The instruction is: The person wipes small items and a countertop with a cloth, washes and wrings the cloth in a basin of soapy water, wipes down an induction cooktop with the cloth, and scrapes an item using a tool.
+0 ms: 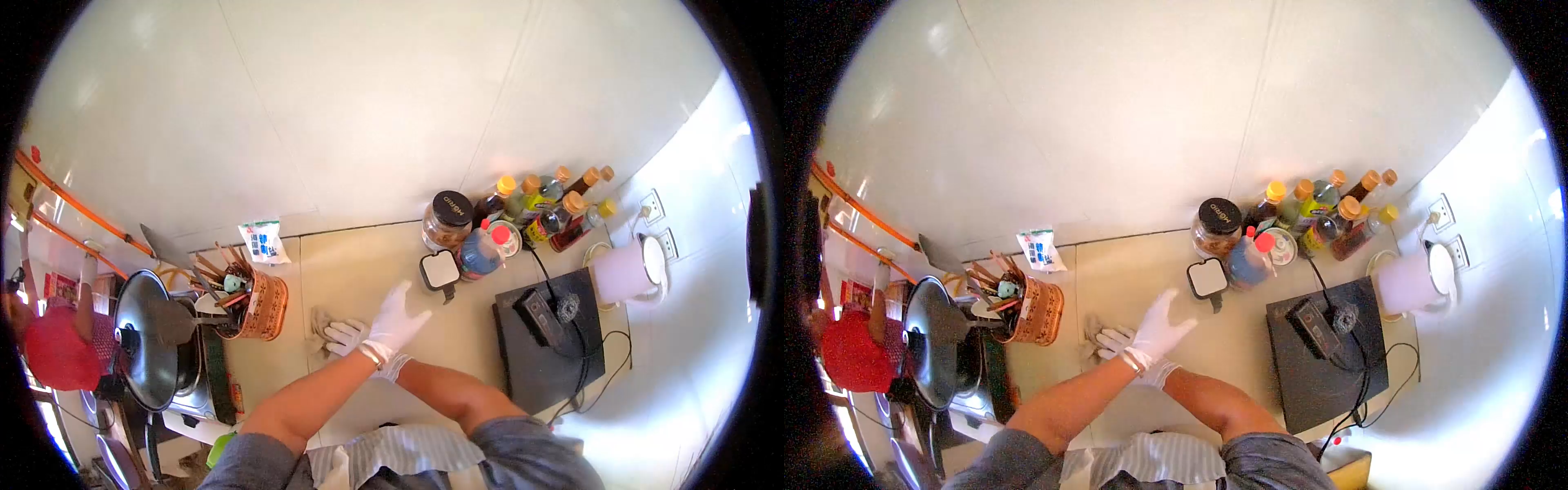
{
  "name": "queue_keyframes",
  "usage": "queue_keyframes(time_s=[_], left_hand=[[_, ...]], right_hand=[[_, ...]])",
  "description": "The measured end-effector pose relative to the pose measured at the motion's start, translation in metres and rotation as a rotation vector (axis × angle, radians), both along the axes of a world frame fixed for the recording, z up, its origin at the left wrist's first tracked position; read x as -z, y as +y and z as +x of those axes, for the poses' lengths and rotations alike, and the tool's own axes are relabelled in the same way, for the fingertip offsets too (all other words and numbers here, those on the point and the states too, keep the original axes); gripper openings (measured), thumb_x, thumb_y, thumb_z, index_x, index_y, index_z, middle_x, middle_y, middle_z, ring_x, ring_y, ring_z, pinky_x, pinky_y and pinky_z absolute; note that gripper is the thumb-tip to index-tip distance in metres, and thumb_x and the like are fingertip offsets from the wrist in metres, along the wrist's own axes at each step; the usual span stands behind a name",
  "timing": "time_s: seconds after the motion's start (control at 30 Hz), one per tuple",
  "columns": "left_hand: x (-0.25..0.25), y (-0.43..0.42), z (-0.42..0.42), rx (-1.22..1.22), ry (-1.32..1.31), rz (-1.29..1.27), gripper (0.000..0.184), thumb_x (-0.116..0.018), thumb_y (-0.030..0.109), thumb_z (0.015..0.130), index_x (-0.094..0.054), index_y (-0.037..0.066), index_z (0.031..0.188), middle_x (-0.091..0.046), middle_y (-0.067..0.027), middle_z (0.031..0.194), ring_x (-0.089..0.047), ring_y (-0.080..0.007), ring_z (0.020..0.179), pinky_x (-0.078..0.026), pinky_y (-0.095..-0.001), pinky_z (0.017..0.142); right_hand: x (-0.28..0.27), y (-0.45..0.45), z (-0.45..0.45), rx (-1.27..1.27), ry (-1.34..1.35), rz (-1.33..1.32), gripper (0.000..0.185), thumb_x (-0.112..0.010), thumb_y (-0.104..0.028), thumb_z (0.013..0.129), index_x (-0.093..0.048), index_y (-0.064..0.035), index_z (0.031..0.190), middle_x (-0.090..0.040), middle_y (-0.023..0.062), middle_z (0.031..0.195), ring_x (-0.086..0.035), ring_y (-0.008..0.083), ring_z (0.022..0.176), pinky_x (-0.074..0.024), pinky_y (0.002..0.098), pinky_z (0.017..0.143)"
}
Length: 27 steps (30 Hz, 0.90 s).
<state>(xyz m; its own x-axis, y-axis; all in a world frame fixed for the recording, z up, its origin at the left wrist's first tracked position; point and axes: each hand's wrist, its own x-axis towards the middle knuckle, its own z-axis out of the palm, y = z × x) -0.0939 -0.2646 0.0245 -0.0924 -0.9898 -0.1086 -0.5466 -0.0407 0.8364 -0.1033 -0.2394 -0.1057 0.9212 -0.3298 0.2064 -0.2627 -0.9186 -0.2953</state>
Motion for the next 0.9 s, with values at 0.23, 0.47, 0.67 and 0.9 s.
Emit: queue_keyframes(time_s=[0.23,0.47,0.67,0.9], left_hand=[[-0.026,0.089,0.058,0.070,-0.102,-0.015,0.065,-0.073,0.030,0.084,-0.049,-0.002,0.136,-0.055,-0.0267,0.134,-0.051,-0.0393,0.127,-0.039,-0.0410,0.109],[-0.052,0.243,0.109,-0.191,0.013,0.116,0.055,-0.072,0.028,0.087,-0.056,-0.001,0.130,-0.062,-0.0211,0.127,-0.060,-0.0309,0.120,-0.047,-0.0373,0.102],[-0.026,0.369,0.155,-0.487,0.245,0.299,0.042,-0.074,0.019,0.089,-0.061,-0.003,0.123,-0.069,-0.0131,0.116,-0.066,-0.0169,0.104,-0.053,-0.0308,0.092],[-0.036,0.438,0.201,-0.533,0.341,0.263,0.033,-0.073,0.010,0.089,-0.063,-0.003,0.117,-0.069,-0.0091,0.111,-0.065,-0.0137,0.102,-0.053,-0.0285,0.091]], right_hand=[[-0.044,0.002,-0.011,0.078,-0.054,0.157,0.031,-0.058,-0.028,0.086,-0.063,-0.0115,0.112,-0.054,0.0102,0.138,-0.046,0.0280,0.134,-0.0386,0.0476,0.107],[-0.060,0.019,-0.006,0.195,-0.140,0.068,0.025,-0.061,-0.016,0.081,-0.067,-0.0110,0.105,-0.060,0.0069,0.131,-0.050,0.0278,0.129,-0.0444,0.0464,0.099],[-0.060,0.031,-0.002,0.316,-0.142,0.117,0.027,-0.059,-0.013,0.081,-0.067,-0.0124,0.106,-0.058,0.0082,0.136,-0.047,0.0282,0.133,-0.0425,0.0486,0.101],[-0.086,0.066,-0.004,0.367,0.080,0.171,0.033,-0.062,-0.027,0.079,-0.068,-0.0157,0.110,-0.059,0.0071,0.135,-0.048,0.0325,0.131,-0.0414,0.0473,0.103]])
